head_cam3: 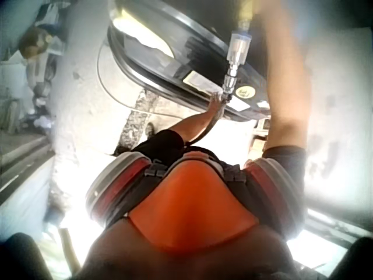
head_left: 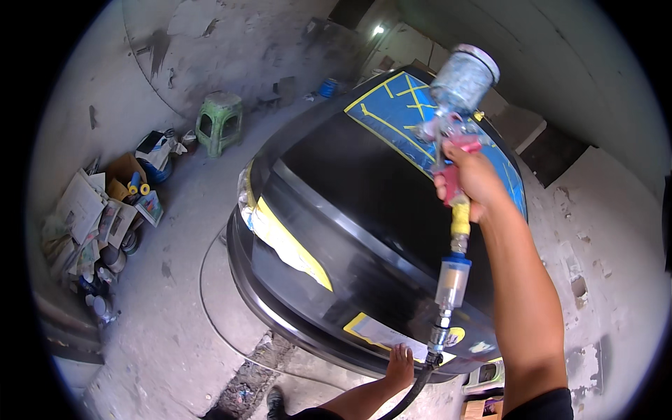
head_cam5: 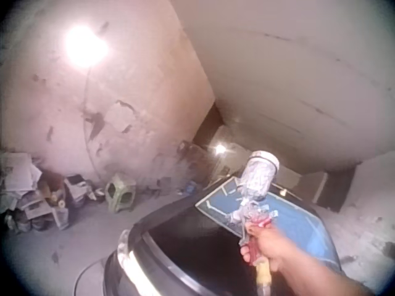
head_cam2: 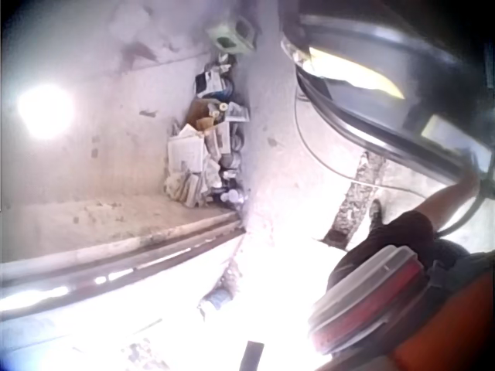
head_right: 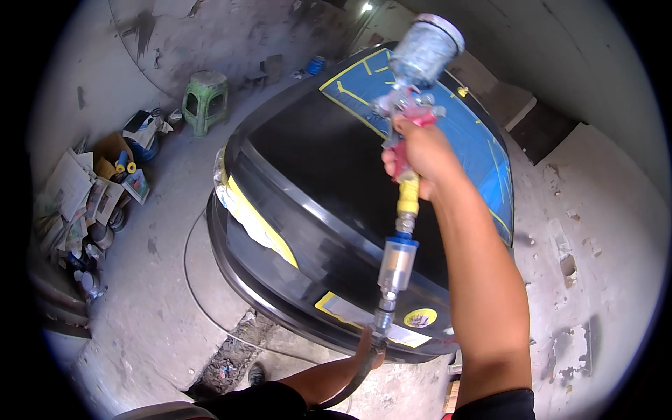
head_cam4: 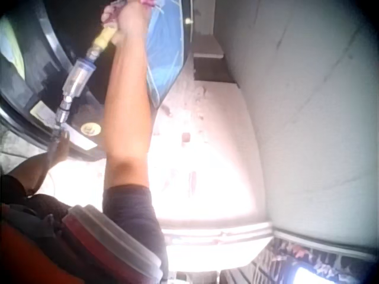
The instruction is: The person uses a spray gun to apply paint to the rear and side panels of a black car, then closes the trunk and continues spraying the rear exterior.
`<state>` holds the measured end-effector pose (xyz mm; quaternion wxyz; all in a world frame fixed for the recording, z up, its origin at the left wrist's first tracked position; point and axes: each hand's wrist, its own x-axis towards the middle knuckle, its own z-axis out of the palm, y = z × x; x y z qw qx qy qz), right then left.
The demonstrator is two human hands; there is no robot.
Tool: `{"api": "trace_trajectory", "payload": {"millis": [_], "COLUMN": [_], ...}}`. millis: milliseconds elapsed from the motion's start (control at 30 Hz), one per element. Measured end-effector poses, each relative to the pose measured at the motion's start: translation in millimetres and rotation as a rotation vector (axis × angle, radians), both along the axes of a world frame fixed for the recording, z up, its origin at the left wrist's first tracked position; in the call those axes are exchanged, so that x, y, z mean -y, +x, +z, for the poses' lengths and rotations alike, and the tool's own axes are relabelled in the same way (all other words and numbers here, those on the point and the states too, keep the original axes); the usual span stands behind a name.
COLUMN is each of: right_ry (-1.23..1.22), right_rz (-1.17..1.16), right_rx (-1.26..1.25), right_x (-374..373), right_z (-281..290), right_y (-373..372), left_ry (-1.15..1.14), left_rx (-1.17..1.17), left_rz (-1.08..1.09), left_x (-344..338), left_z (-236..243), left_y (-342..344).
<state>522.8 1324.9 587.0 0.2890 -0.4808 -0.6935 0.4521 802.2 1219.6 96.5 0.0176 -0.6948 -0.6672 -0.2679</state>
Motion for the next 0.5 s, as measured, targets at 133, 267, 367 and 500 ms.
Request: {"api": "trace_trajectory", "payload": {"millis": [133,267,367,500], "right_ry": [0.062,0.036,0.008,-0.093], "right_rz": [-0.122,-0.018,0.191,0.254], "right_rx": [0.005,-0.083,-0.104,-0.073], "right_x": [27,37,45,19], "right_z": [5,-2,5,-3], "right_y": [66,84,15,-25], "left_ry": [-0.124,-0.1,-0.031,0.027], "left_rx": [0.207,0.204,0.943,0.271], "left_rz": [-0.153,-0.174,-0.2,-0.052], "left_x": [16,16,-19,-12], "left_z": [51,46,-30,-30], "left_y": [-31,-21,6,10]}}
